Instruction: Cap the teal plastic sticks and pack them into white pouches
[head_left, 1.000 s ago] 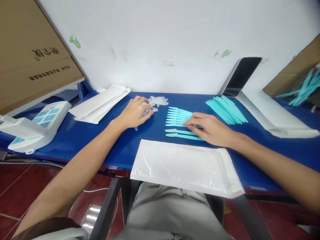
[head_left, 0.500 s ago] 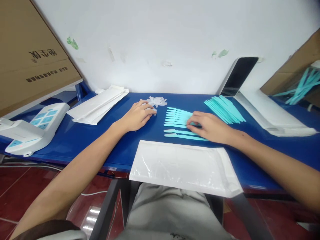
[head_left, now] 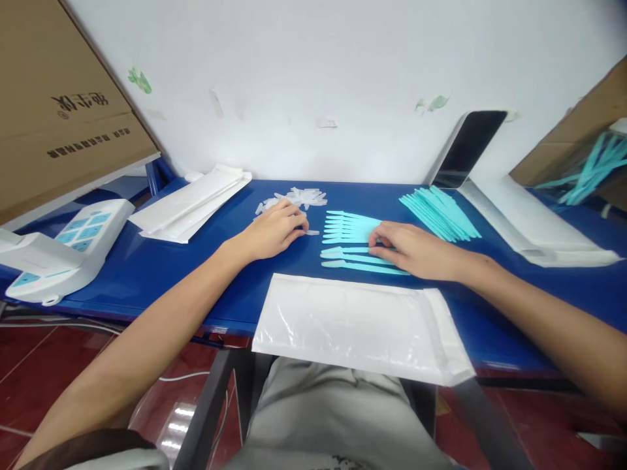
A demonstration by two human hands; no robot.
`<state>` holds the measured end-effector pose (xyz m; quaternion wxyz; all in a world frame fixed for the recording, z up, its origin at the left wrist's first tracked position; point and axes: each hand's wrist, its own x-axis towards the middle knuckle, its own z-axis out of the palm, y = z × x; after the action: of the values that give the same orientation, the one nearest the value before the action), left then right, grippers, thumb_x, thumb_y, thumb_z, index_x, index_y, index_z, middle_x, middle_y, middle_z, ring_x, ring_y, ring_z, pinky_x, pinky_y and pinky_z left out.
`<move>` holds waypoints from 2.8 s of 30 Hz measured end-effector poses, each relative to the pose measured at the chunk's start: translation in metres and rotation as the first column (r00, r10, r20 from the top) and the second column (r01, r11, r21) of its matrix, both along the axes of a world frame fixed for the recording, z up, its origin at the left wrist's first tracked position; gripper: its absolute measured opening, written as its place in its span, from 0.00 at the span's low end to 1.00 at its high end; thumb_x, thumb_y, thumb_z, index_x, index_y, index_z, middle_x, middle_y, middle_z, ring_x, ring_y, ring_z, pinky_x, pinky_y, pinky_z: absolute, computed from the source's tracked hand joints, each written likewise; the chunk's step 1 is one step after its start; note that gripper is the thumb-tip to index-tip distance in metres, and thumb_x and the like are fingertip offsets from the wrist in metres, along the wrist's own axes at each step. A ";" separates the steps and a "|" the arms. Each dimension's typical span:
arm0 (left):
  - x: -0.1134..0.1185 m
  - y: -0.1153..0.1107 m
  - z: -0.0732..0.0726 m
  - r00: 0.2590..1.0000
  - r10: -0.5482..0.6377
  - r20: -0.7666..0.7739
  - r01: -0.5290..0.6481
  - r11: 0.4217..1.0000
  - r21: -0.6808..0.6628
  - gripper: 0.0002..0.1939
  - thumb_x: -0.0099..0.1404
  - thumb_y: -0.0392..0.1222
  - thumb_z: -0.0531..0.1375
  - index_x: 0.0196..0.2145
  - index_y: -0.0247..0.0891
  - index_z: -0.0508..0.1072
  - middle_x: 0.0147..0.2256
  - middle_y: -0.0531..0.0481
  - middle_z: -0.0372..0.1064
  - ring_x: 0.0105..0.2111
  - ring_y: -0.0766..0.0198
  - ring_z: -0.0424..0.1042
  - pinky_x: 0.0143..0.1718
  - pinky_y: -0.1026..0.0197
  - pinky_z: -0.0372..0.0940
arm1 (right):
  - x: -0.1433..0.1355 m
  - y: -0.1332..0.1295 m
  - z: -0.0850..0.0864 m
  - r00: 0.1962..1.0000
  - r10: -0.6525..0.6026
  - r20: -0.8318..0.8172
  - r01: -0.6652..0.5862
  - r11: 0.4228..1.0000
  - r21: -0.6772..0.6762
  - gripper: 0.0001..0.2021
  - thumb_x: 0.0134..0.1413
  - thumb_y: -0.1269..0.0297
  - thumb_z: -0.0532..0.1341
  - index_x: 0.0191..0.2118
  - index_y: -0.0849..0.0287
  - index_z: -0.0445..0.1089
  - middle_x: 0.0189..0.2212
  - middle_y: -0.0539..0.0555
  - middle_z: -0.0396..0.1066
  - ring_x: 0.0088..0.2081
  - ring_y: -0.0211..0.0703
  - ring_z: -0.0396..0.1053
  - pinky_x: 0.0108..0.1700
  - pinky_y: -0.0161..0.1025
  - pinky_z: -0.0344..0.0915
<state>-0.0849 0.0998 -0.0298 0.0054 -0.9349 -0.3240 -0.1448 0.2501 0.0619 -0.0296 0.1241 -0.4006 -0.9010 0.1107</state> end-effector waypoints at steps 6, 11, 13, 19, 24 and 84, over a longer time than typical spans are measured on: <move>0.002 -0.004 0.000 1.000 0.001 -0.025 -0.002 1.000 -0.016 0.19 0.78 0.48 0.52 0.49 0.35 0.78 0.47 0.38 0.73 0.49 0.49 0.65 0.54 0.48 0.63 | 0.000 -0.004 0.006 1.000 0.029 0.000 -0.029 0.999 -0.046 0.12 0.69 0.54 0.54 0.36 0.54 0.66 0.33 0.55 0.72 0.33 0.48 0.69 0.36 0.44 0.61; 0.002 0.001 -0.008 0.999 0.027 -0.035 -0.025 0.999 0.035 0.21 0.79 0.50 0.51 0.56 0.41 0.80 0.51 0.38 0.73 0.51 0.47 0.65 0.54 0.46 0.62 | -0.004 -0.004 0.010 1.000 0.025 0.003 -0.025 0.999 0.021 0.12 0.71 0.56 0.52 0.35 0.54 0.65 0.32 0.54 0.73 0.36 0.49 0.70 0.45 0.48 0.60; 0.003 0.002 -0.008 1.000 0.003 -0.013 -0.003 0.999 0.035 0.19 0.78 0.49 0.53 0.52 0.43 0.82 0.50 0.40 0.74 0.51 0.48 0.65 0.54 0.47 0.62 | -0.005 -0.004 0.012 1.000 0.003 -0.029 -0.002 0.999 0.037 0.12 0.72 0.57 0.51 0.35 0.53 0.64 0.30 0.52 0.72 0.33 0.48 0.70 0.46 0.48 0.59; 0.007 -0.002 -0.003 0.998 -0.002 0.062 0.002 1.000 -0.002 0.14 0.76 0.45 0.56 0.42 0.39 0.80 0.42 0.43 0.77 0.47 0.51 0.68 0.52 0.49 0.63 | -0.005 -0.005 0.012 0.986 -0.024 -0.167 0.024 1.000 -0.001 0.07 0.73 0.57 0.49 0.41 0.51 0.59 0.27 0.50 0.72 0.28 0.48 0.69 0.33 0.43 0.60; 0.013 -0.006 -0.002 0.964 0.046 0.261 -0.029 0.997 -0.069 0.11 0.75 0.47 0.58 0.41 0.39 0.77 0.37 0.48 0.78 0.39 0.57 0.74 0.46 0.54 0.66 | -0.004 -0.004 0.007 0.992 -0.038 -0.124 0.052 0.992 0.117 0.10 0.73 0.59 0.48 0.50 0.54 0.63 0.31 0.53 0.71 0.31 0.50 0.69 0.36 0.44 0.62; 0.026 -0.020 -0.005 0.856 -0.028 0.516 0.140 0.974 -0.180 0.08 0.74 0.45 0.61 0.41 0.38 0.76 0.35 0.50 0.78 0.30 0.68 0.73 0.31 0.65 0.64 | -0.011 -0.012 0.015 0.989 -0.085 -0.119 0.107 0.975 0.193 0.14 0.70 0.59 0.52 0.41 0.56 0.74 0.26 0.51 0.74 0.27 0.45 0.68 0.33 0.41 0.58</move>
<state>-0.0584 0.0795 -0.0353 -0.1861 -0.8717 -0.2861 -0.3517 0.2391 0.0495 -0.0150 0.2181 -0.4224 -0.8791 0.0357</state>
